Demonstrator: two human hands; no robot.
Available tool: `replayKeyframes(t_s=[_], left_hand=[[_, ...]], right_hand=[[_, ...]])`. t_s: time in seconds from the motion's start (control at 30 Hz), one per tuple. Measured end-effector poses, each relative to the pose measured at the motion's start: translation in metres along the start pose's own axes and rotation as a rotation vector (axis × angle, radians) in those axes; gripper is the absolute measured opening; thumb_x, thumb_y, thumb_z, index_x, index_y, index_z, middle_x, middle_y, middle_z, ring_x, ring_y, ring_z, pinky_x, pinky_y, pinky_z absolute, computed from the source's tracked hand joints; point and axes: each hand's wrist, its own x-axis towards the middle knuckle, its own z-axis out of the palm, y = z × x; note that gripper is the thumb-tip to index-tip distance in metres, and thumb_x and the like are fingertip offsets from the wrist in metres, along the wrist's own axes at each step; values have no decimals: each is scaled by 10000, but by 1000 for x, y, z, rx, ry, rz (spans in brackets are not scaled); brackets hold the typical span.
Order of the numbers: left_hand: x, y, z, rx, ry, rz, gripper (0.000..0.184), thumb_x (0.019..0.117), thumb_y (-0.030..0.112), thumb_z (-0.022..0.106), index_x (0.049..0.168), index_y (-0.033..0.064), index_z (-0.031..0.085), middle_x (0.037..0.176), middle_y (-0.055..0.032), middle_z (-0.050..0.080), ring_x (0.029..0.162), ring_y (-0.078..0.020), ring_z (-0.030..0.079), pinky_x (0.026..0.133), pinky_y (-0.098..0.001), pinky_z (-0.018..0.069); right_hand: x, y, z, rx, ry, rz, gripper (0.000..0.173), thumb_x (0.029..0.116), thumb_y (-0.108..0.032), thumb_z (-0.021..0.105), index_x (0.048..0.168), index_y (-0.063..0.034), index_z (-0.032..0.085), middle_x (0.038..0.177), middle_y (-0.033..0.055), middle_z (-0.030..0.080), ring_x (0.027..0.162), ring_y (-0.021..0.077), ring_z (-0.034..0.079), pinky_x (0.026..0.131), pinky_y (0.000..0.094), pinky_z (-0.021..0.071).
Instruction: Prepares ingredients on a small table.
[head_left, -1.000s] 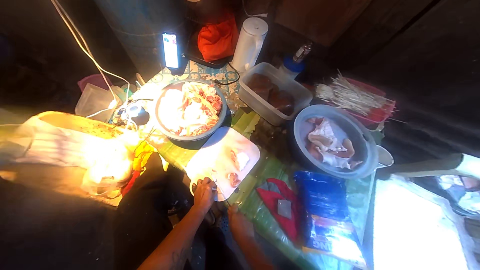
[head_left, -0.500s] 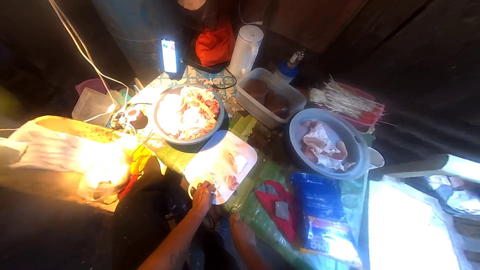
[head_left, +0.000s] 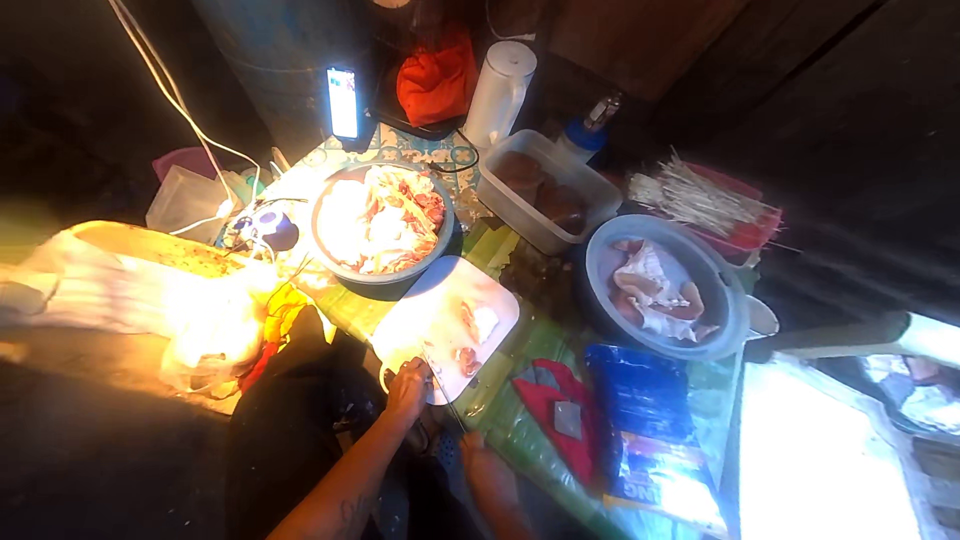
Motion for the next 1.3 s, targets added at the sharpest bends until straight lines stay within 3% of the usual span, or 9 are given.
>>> replayKeyframes(t_s=[0.2,0.43,0.67,0.77,0.9,1.03,1.17,1.3], left_hand=[[-1,-1,4,10,45,40,224,1020,96,570,1172,15,714,1313,-145,654,1256,-311,604,1079,-438,481],[2,-7,0,-68,66,-5,230,977,152,684,1178,51,728,1305,-152,638,1208,-299,628,1055,-440,504],[1,-3,-4,3,-38,60,268,1027,112,570,1253,32,690,1375,-153,615,1299,-316,580,1116,-447,456],[3,-4,-4,-21,-24,80,264,1024,99,566,1239,24,700,1371,-150,627,1296,-310,586,1120,-441,455],[0,-11,1,-89,66,25,230,983,103,649,1186,23,722,1359,-179,603,1237,-314,609,1079,-438,489],[-2,-11,-3,-91,72,-35,296,989,151,648,1253,27,695,1357,-174,618,1211,-307,633,1068,-442,494],[-3,-4,-4,-38,17,-24,281,1004,126,591,1250,31,691,1367,-165,611,1277,-312,591,1096,-469,460],[-2,-5,0,-59,33,9,252,1000,93,584,1207,13,704,1331,-170,629,1268,-312,593,1099,-454,456]], right_hand=[[34,-40,-20,-22,15,-3,467,1140,-378,268,1478,-101,431,1199,190,714,1124,369,710,935,537,563],[-4,25,13,-35,-38,97,461,1141,-318,278,1521,-82,389,1198,226,709,1117,410,707,929,562,564],[18,-4,0,1,2,9,483,1133,-412,291,1462,-104,463,1167,204,724,1114,389,713,928,558,562],[30,-16,-10,10,0,-3,493,1132,-410,293,1499,-110,430,1197,208,715,1129,394,704,942,561,555],[7,16,13,30,-38,60,500,1135,-399,291,1510,-92,418,1198,221,713,1140,406,699,946,569,555],[-12,47,24,74,-57,79,510,1127,-421,318,1496,-92,442,1181,235,715,1134,424,695,937,587,550],[-12,25,12,12,12,42,499,1128,-434,303,1473,-108,460,1117,209,736,1075,402,723,901,562,568],[14,-15,-4,5,9,3,477,1137,-392,282,1483,-105,443,1182,205,720,1117,386,712,935,565,560]])
